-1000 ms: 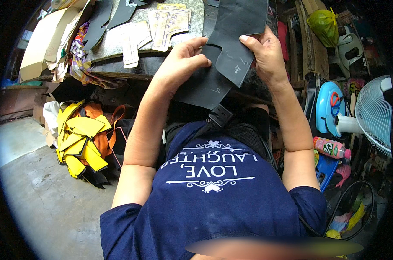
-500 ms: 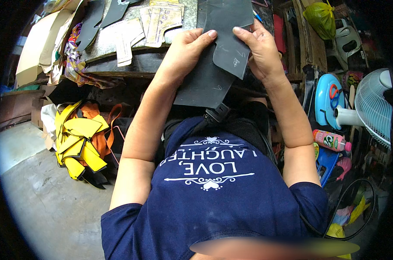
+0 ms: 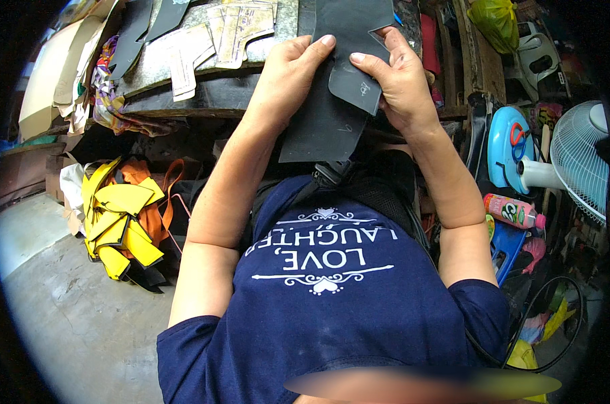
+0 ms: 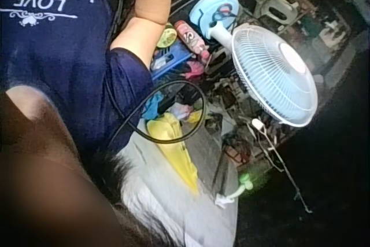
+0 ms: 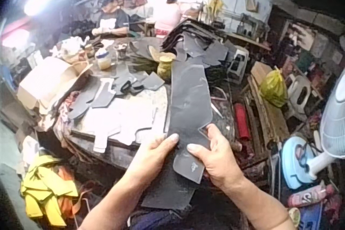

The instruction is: The person aligns and stacks black leather pieces on a cluttered workbench, using a small hammer to tap them into place. They repeatedly pick up pieces, align edges, and place them in a growing stack.

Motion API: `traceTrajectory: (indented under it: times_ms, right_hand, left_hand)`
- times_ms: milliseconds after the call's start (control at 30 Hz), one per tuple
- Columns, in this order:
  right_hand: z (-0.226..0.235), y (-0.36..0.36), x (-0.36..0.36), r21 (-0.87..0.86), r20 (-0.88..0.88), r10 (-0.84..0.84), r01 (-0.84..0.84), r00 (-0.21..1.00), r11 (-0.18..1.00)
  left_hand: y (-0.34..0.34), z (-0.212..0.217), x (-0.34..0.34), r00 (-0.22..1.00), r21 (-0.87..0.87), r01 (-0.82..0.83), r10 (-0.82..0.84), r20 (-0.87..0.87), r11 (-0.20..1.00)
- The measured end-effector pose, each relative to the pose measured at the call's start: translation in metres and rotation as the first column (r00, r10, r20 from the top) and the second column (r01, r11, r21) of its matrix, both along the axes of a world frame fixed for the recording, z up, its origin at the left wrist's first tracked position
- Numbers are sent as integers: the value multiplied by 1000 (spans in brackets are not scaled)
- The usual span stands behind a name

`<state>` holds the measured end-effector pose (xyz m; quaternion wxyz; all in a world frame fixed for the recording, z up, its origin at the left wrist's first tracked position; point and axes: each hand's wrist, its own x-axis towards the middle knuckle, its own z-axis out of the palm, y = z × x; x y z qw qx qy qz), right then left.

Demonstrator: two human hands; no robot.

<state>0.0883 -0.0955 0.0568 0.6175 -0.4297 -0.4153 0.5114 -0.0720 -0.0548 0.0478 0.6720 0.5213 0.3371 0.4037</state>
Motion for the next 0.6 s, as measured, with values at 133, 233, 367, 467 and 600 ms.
traceTrajectory:
  times_ms: [133, 233, 367, 467, 600]
  right_hand:
    - [0, -1, 6, -17, 71, 79, -78, 994, 997]
    - [-5, 2, 14, 25, 55, 88, -89, 995, 996]
    - [-14, 6, 23, -42, 0, 179, -179, 984, 983]
    - [-16, 8, 26, -45, -18, 170, -170, 985, 984]
    - [-11, 12, 28, -11, 5, 160, -159, 987, 987]
  left_hand:
    - [2, 0, 1, 997, 28, 14, -12, -70, 1000]
    - [3, -1, 2, 999, 34, 23, -22, -34, 999]
    - [2, 1, 3, 999, -5, 36, -36, 8, 999]
    - [-1, 4, 1, 995, -82, 65, -58, 85, 994]
    - [-10, 10, -11, 990, -120, 92, -78, 118, 989]
